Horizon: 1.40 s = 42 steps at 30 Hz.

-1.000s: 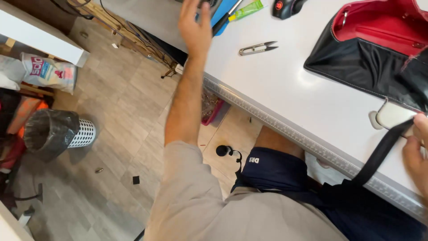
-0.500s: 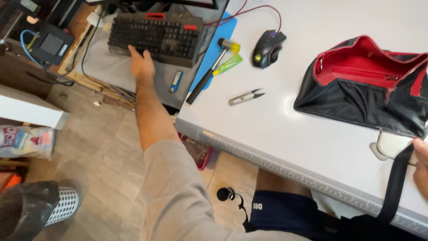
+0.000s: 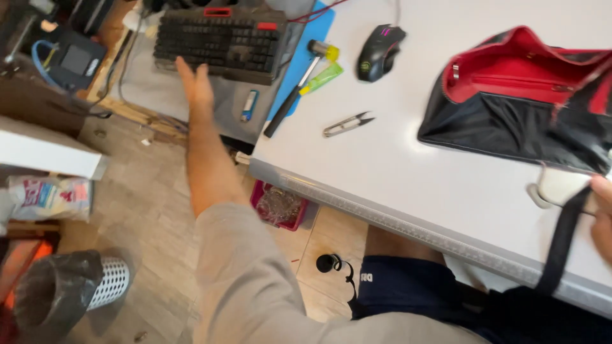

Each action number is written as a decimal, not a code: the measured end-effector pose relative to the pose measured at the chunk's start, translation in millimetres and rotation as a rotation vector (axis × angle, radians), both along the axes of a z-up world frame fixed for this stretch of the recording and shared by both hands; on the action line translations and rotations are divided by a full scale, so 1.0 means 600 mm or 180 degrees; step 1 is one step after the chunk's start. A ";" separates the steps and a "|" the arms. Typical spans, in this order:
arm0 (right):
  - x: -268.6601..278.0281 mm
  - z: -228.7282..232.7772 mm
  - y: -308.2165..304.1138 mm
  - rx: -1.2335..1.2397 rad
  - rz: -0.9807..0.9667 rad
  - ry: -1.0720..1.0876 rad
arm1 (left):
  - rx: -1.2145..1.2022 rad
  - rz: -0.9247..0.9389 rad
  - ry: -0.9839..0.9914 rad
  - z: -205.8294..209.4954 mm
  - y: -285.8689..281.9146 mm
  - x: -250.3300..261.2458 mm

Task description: Sewing a leather bag using an industrial sewing machine and trimming excess threads with snips.

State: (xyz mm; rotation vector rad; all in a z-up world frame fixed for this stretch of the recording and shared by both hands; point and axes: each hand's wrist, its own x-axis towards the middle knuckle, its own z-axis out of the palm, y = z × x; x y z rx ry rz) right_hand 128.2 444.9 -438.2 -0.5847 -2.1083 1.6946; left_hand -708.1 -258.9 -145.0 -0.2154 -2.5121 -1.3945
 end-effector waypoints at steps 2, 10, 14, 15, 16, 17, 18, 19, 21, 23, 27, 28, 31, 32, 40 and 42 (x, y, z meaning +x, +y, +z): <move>-0.121 0.352 -0.131 0.1978 -0.0231 0.0003 | 0.0639 -0.0314 0.0578 -0.002 0.006 -0.016; -0.123 0.645 -0.301 0.4553 -0.0377 -0.0195 | -0.0055 -0.1572 0.3069 0.300 0.409 0.678; -0.119 0.645 -0.300 0.4528 -0.0338 0.0019 | -0.0607 -0.4087 0.3049 0.268 0.553 0.849; -0.118 0.644 -0.298 0.4543 -0.0324 0.0011 | -0.1107 -0.4614 0.3393 0.255 0.590 0.879; -0.116 0.642 -0.297 0.4520 -0.0341 0.0024 | -0.1137 -0.4629 0.3395 0.232 0.621 0.882; -0.115 0.641 -0.295 0.4517 -0.0324 0.0033 | -0.1320 -0.4599 0.3330 0.210 0.653 0.885; -0.112 0.640 -0.292 0.4515 -0.0319 0.0028 | -0.1493 -0.4581 0.3269 0.187 0.688 0.889; -0.108 0.636 -0.293 0.4493 -0.0348 0.0028 | -0.1514 -0.4609 0.3276 0.185 0.696 0.890; -0.108 0.630 -0.284 0.4374 -0.0253 0.0055 | -0.1454 -0.4471 0.3081 0.189 0.724 0.884; -0.108 0.605 -0.278 0.4314 -0.0442 0.0107 | -0.0964 -0.4486 0.3030 0.135 0.747 0.870; -0.109 0.582 -0.274 0.4278 -0.0582 0.0128 | -0.0442 -0.4379 0.2935 0.094 0.759 0.870; -0.105 0.581 -0.272 0.4273 -0.0543 0.0119 | -0.0437 -0.4359 0.2903 0.084 0.762 0.869; -0.113 0.580 -0.270 0.4277 -0.0553 0.0191 | -0.0616 -0.4267 0.3085 0.075 0.761 0.857; -0.111 0.576 -0.269 0.4279 -0.0566 0.0199 | -0.0617 -0.4277 0.3065 0.076 0.761 0.859; -0.106 0.633 -0.286 0.4343 -0.0131 -0.0067 | -0.1127 -0.4276 0.3081 0.138 0.744 0.881; -0.108 0.631 -0.286 0.4426 -0.0264 -0.0044 | -0.1102 -0.4285 0.3250 0.143 0.748 0.880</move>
